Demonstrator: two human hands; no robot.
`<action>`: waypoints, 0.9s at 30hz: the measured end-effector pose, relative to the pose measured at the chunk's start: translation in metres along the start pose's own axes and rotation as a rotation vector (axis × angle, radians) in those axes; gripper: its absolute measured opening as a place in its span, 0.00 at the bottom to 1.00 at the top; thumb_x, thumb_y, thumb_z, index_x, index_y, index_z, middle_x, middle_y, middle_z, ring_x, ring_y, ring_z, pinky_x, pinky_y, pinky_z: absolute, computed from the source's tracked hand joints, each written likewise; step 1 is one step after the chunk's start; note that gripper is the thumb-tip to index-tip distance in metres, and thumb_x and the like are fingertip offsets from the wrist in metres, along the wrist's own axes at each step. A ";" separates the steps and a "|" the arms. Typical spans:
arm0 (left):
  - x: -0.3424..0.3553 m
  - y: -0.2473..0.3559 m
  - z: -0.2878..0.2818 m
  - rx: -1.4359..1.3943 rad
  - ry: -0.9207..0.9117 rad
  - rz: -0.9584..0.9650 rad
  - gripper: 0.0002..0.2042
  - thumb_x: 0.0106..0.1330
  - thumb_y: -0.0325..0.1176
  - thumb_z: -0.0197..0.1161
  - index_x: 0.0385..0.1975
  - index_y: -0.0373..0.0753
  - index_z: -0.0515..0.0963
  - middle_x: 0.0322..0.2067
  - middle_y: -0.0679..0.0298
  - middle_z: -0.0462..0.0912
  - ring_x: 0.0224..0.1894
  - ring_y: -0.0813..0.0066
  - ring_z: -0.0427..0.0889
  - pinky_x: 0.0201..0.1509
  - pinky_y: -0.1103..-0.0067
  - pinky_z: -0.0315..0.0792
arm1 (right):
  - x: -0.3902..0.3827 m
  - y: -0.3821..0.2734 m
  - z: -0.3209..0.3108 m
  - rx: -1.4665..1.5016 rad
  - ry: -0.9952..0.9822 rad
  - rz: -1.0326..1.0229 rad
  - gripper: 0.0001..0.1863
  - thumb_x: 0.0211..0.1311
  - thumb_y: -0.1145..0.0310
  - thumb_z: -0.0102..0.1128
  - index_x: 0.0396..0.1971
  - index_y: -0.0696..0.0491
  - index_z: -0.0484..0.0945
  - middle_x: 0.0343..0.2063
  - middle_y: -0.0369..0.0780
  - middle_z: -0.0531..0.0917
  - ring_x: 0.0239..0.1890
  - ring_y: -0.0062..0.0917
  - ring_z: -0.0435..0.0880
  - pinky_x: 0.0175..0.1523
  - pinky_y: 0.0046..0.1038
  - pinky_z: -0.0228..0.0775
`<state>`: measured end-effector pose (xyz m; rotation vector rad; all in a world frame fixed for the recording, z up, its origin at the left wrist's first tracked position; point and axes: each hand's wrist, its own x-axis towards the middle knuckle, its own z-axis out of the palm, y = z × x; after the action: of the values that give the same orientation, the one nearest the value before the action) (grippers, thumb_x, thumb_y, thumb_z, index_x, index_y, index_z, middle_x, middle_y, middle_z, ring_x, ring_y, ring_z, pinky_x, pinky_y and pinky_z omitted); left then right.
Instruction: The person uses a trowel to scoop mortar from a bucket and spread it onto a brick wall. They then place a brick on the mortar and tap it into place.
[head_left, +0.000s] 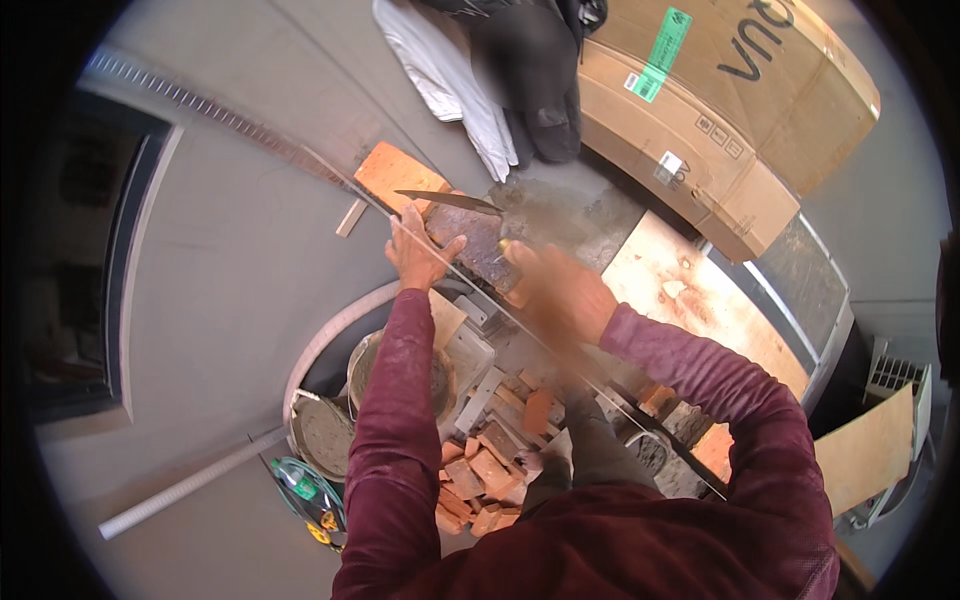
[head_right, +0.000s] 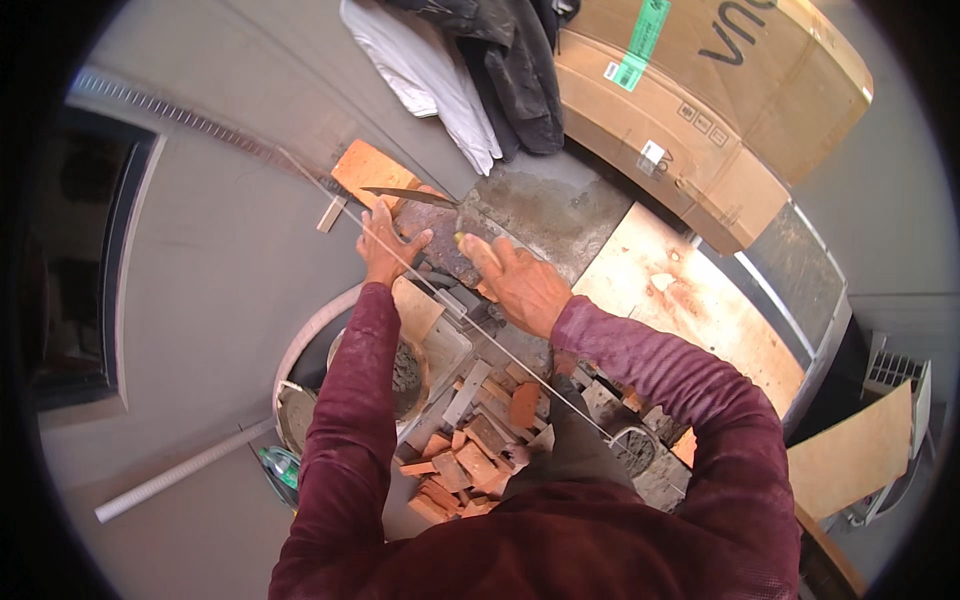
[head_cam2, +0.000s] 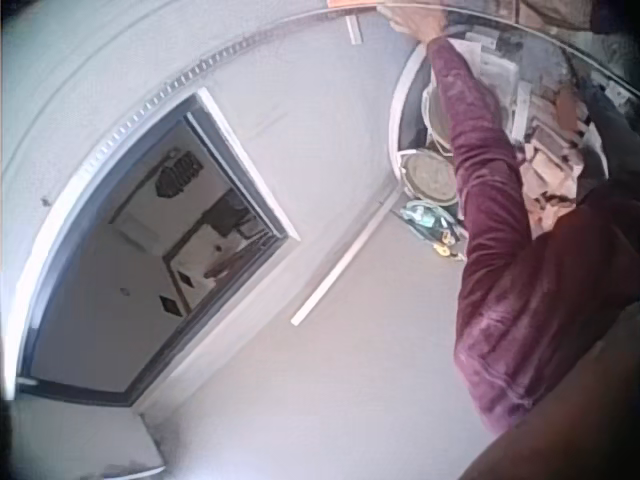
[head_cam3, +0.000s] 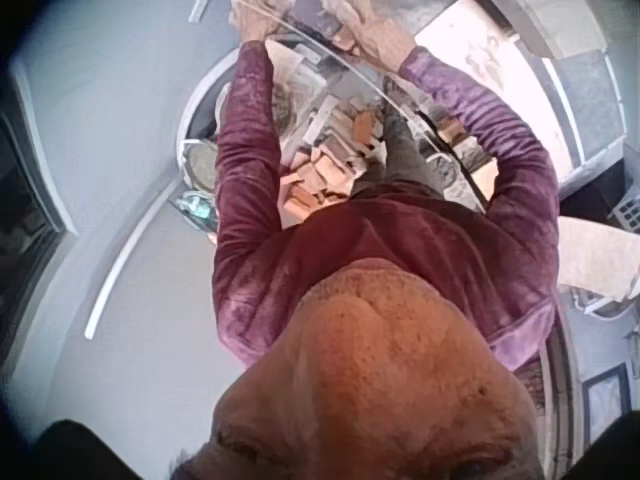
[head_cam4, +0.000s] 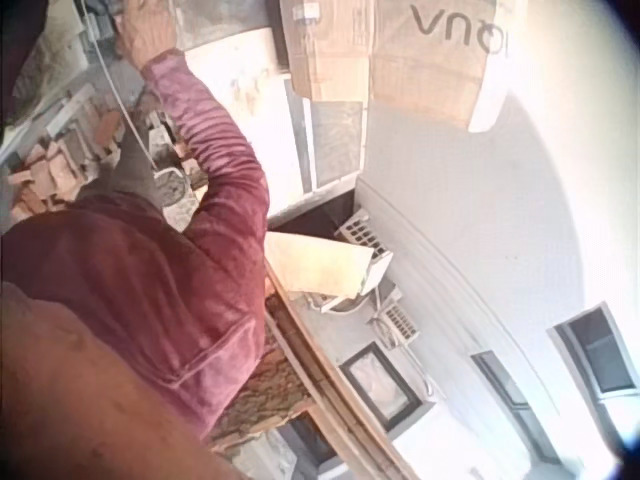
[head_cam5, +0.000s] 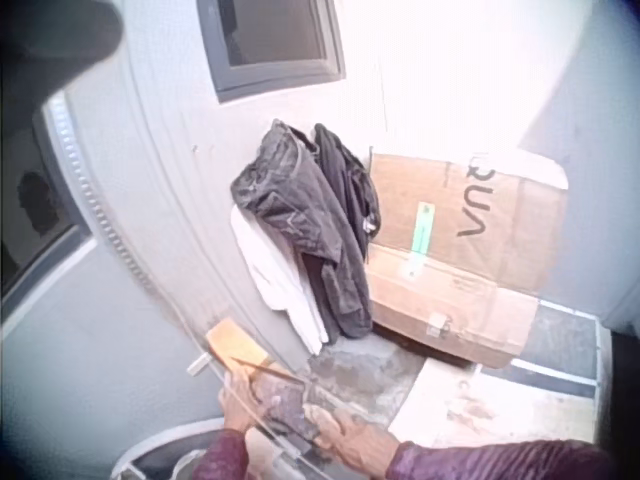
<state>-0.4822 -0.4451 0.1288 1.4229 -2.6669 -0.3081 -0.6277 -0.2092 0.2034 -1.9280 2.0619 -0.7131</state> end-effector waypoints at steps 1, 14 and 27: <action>0.003 0.000 -0.002 0.055 -0.013 -0.006 0.52 0.45 0.61 0.70 0.66 0.34 0.54 0.66 0.53 0.57 0.71 0.52 0.49 0.67 0.50 0.47 | 0.003 0.000 0.004 0.014 0.001 0.002 0.39 0.53 0.77 0.54 0.67 0.54 0.50 0.39 0.48 0.68 0.34 0.43 0.79 0.32 0.39 0.75; 0.014 0.014 -0.021 0.373 -0.156 0.039 0.53 0.41 0.65 0.69 0.66 0.40 0.58 0.63 0.54 0.63 0.69 0.57 0.54 0.68 0.45 0.37 | 0.023 0.029 0.012 0.296 -0.049 0.186 0.34 0.52 0.75 0.53 0.61 0.63 0.57 0.40 0.52 0.70 0.30 0.45 0.80 0.35 0.40 0.74; 0.046 0.018 -0.023 0.254 -0.412 0.158 0.56 0.44 0.56 0.73 0.66 0.25 0.49 0.68 0.42 0.48 0.72 0.55 0.45 0.72 0.62 0.46 | 0.198 0.168 0.123 0.583 -0.171 0.546 0.20 0.58 0.57 0.55 0.48 0.51 0.75 0.45 0.48 0.80 0.50 0.40 0.78 0.54 0.39 0.67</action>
<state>-0.5184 -0.4769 0.1554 1.3172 -3.2328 -0.2818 -0.7361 -0.4246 0.0462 -1.0172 1.8633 -0.8480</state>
